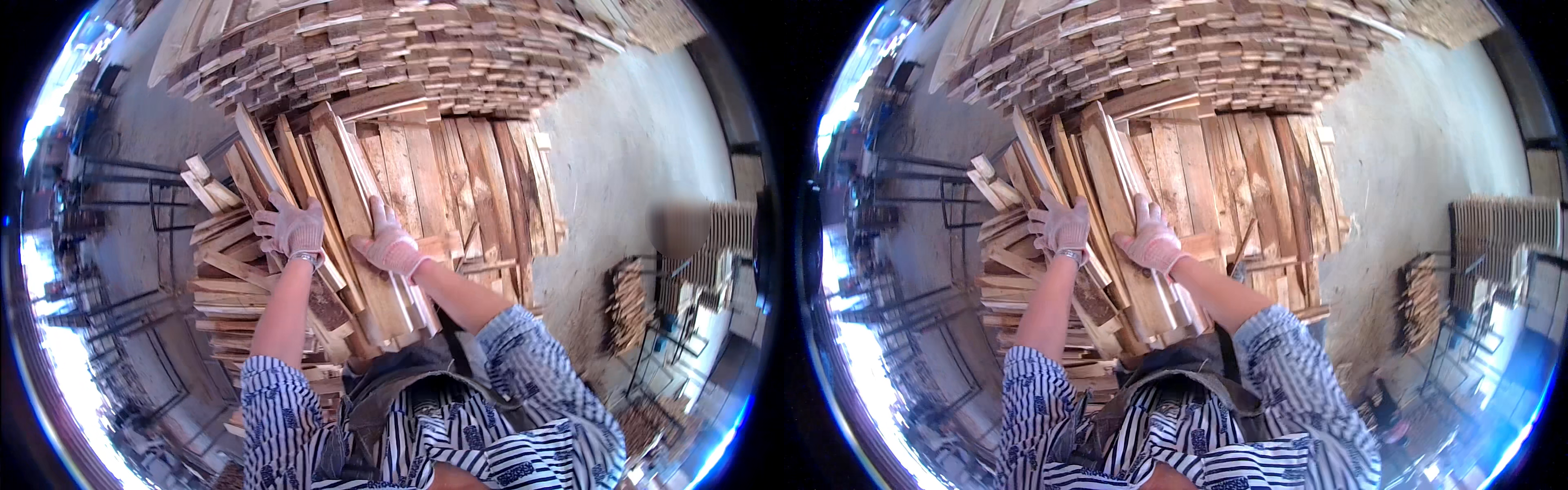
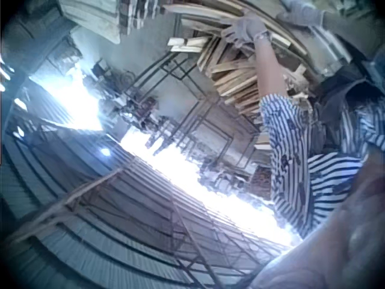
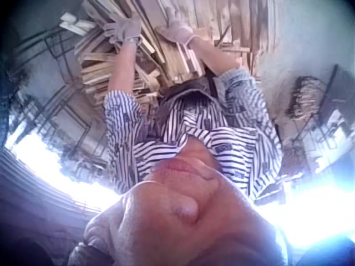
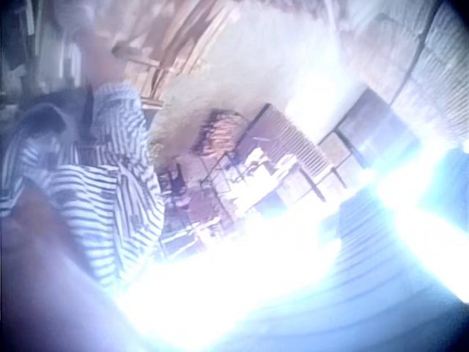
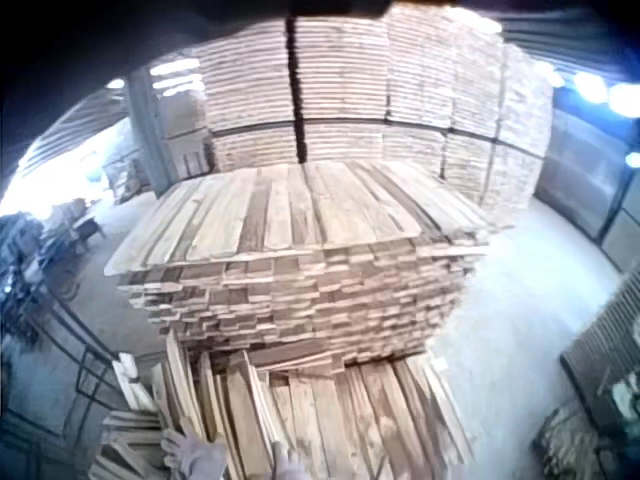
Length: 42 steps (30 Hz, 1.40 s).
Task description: The person stacks wooden planks by hand onto a wooden pallet structure, lifting them from a pile and aligning them horizontally.
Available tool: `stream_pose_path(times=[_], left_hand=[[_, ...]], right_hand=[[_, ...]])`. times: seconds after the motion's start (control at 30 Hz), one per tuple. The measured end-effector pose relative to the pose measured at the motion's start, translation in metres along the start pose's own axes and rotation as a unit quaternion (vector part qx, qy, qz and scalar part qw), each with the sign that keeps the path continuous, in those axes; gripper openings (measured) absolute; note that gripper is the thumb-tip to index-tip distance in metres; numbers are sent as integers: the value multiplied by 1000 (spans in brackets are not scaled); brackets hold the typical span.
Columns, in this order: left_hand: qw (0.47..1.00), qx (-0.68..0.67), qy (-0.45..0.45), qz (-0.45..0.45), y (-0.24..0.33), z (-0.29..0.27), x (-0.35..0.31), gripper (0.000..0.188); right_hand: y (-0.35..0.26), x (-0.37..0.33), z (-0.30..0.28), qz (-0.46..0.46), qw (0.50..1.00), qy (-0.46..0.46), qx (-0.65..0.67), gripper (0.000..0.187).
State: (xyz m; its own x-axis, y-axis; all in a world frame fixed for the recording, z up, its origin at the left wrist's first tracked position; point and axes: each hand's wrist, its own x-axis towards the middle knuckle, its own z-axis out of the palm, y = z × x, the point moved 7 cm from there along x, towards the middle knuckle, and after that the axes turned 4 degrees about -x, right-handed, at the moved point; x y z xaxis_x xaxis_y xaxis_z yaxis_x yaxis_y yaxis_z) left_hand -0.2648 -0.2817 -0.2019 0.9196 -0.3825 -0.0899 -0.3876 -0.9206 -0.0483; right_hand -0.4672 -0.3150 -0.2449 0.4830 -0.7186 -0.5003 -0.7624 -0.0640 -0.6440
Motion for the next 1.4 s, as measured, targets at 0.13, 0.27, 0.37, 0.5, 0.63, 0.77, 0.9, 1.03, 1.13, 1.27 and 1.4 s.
stream_pose_path(times=[0.13, 0.27, 0.37, 0.5, 0.63, 0.77, 0.9, 1.03, 1.13, 1.27, 1.4], left_hand=[[999, -15, -43, -11, 4, -10, -12, 85], [999, -26, -23, 16, -8, 3, -9, 85], [999, -23, -26, -7, -2, -8, -15, 85], [999, -11, -40, -4, 13, -10, -23, 86], [999, -16, -40, 5, 4, -10, -18, 90], [998, 3, -49, -44, -15, -14, -10, 88], [999, -3, -47, -20, -3, -6, -9, 93], [990, -113, -56, 58, 7, 9, -11, 97], [972, -219, -35, 82, -8, 33, 0, 96], [987, -127, -54, 86, 2, 15, -11, 92], [983, -143, -32, 108, -9, 28, 9, 85]], right_hand=[[-22, -13, -1, 22, 1000, 10, 15, 92], [-67, -42, -8, 15, 999, 35, -29, 82], [-47, -21, -12, 82, 996, -22, 39, 79], [-12, -19, -55, 37, 981, -35, 187, 85], [2, -85, -146, -26, 959, 40, 279, 95], [31, -101, -213, -155, 941, 195, 230, 102], [129, -84, -206, -206, 877, 363, 238, 108], [248, -31, -145, -62, 857, 454, 235, 76], [288, 24, -98, 98, 899, 320, 281, 66], [283, 15, -124, 137, 925, 335, 116, 68], [312, -29, -147, 173, 933, 316, 4, 72]])
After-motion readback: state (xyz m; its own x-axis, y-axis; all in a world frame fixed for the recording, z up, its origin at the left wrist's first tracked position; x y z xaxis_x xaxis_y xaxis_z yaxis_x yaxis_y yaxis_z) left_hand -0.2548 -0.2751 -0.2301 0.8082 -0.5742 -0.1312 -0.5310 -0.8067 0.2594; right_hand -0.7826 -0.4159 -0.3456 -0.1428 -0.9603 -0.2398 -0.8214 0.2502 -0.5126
